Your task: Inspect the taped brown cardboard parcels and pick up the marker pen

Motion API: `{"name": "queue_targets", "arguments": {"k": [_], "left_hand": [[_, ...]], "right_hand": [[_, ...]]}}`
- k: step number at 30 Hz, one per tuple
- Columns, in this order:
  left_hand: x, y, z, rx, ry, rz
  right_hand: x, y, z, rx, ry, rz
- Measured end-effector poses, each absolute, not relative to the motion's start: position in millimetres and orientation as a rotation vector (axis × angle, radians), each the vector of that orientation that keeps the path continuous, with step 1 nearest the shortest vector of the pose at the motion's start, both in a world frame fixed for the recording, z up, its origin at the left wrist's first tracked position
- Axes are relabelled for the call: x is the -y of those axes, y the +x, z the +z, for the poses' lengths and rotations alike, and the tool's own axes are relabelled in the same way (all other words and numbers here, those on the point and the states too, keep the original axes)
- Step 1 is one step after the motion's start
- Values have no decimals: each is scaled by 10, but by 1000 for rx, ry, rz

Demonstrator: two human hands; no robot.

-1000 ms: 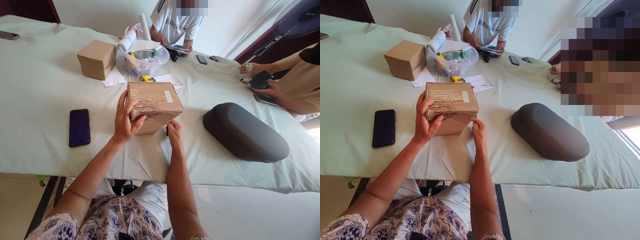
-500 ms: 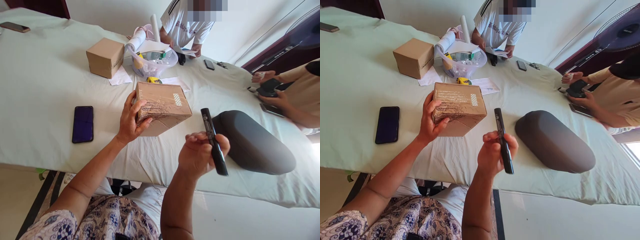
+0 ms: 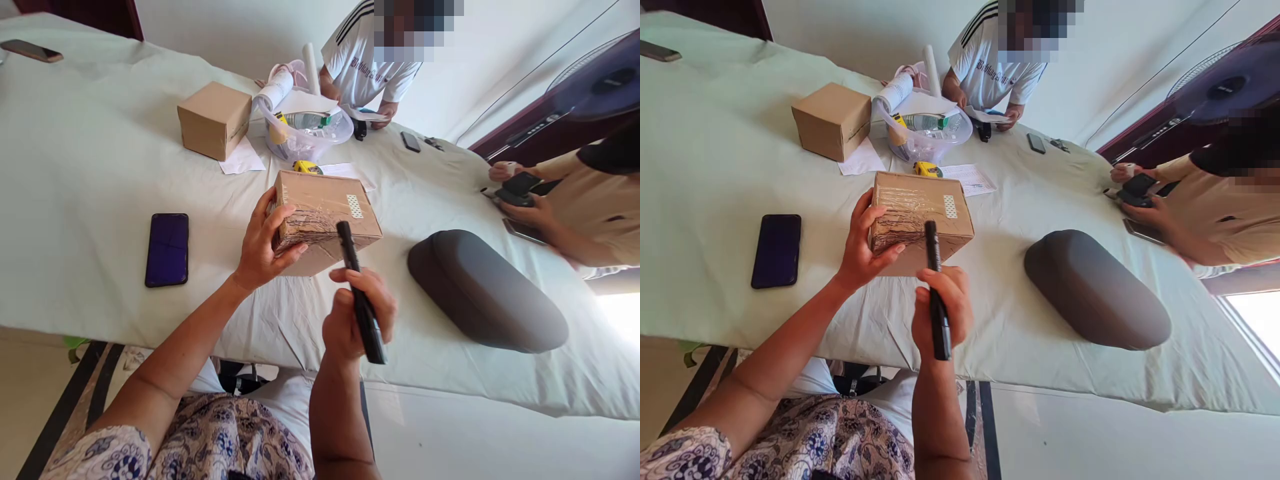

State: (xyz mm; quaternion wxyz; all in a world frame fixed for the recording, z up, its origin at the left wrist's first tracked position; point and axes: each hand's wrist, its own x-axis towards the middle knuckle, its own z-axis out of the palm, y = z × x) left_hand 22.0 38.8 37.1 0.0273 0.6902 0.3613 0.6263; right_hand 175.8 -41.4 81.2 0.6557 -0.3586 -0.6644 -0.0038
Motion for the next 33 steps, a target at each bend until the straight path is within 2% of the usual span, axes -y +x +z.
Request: {"name": "queue_targets", "arguments": {"k": [5, 11, 14, 19, 21, 27, 29, 33], "left_hand": [[-378, 218, 363, -1111, 2130, 1925], [-412, 200, 316, -1050, 2127, 1947], [-416, 194, 303, -1015, 2120, 1964], [-385, 188, 333, -1076, 2130, 1924], [-380, 182, 342, -1093, 2148, 1899], [-381, 146, 348, -1069, 2172, 1838], [-373, 126, 354, -1055, 2165, 1825], [-360, 73, 356, -1016, 2139, 1797]], "right_hand": [[555, 1741, 760, 1376, -815, 19], [567, 1413, 760, 1595, -627, 409], [438, 1344, 799, 1582, -565, 345], [52, 1739, 863, 1242, -803, -164], [-129, 2028, 812, 1197, -1005, -110], [-489, 2668, 241, 1403, -1403, 398], [-516, 2705, 65, 1531, -1530, 436], [-492, 2621, -49, 1868, -1650, 307]]}}
